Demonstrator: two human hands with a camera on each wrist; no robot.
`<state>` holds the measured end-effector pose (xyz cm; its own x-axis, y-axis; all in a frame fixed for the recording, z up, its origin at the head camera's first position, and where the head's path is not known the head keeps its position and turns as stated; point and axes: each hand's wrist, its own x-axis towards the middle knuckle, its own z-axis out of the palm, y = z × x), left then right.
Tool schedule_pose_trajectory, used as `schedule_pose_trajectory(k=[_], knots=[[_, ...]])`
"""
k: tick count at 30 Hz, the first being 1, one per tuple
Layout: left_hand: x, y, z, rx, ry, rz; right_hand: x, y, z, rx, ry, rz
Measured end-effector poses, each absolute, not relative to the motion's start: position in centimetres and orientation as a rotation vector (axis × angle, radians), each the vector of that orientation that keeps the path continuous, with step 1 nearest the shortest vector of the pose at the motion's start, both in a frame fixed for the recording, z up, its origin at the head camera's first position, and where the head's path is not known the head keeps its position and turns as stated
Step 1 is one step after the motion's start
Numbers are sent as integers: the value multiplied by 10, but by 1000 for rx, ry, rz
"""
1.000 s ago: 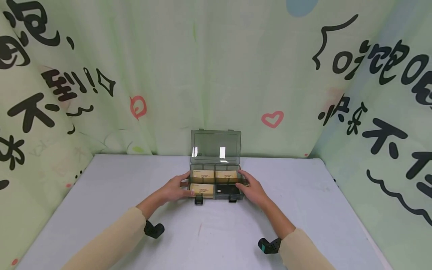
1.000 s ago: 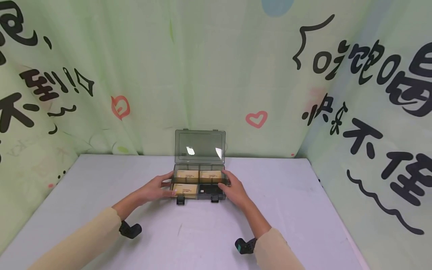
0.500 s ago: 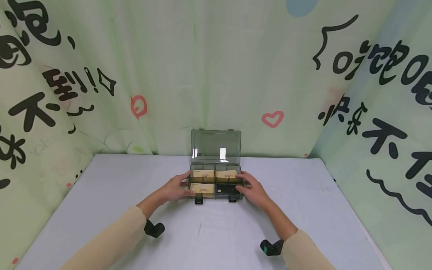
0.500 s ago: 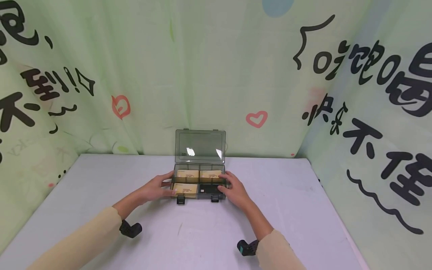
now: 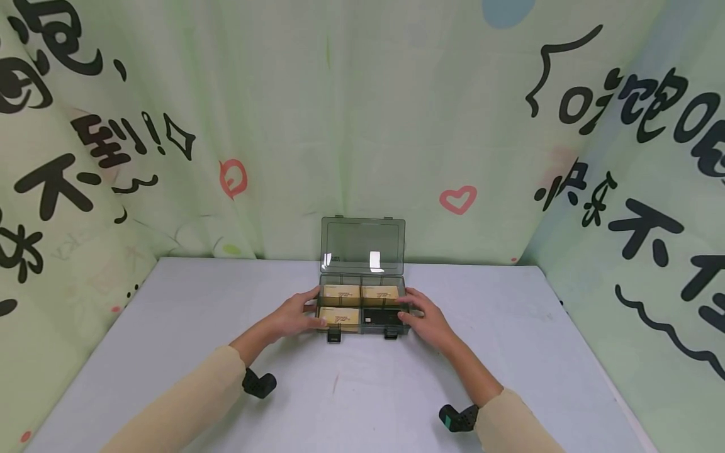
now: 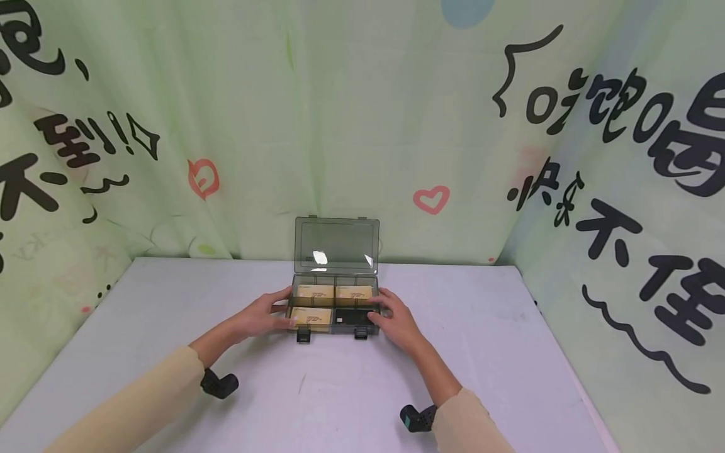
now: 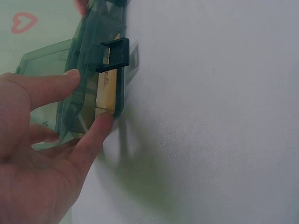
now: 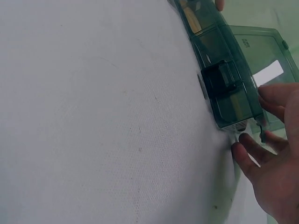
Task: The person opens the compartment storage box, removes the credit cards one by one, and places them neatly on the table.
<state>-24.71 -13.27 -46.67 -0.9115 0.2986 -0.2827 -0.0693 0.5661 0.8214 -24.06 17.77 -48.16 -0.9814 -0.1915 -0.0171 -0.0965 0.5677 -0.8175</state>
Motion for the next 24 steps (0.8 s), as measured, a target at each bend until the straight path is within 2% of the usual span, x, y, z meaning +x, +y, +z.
schedule_pose_trajectory(k=[24], knots=[[-246,-132,-466,180,2430,1290,-248,168,-487,-319,2808,-1078]])
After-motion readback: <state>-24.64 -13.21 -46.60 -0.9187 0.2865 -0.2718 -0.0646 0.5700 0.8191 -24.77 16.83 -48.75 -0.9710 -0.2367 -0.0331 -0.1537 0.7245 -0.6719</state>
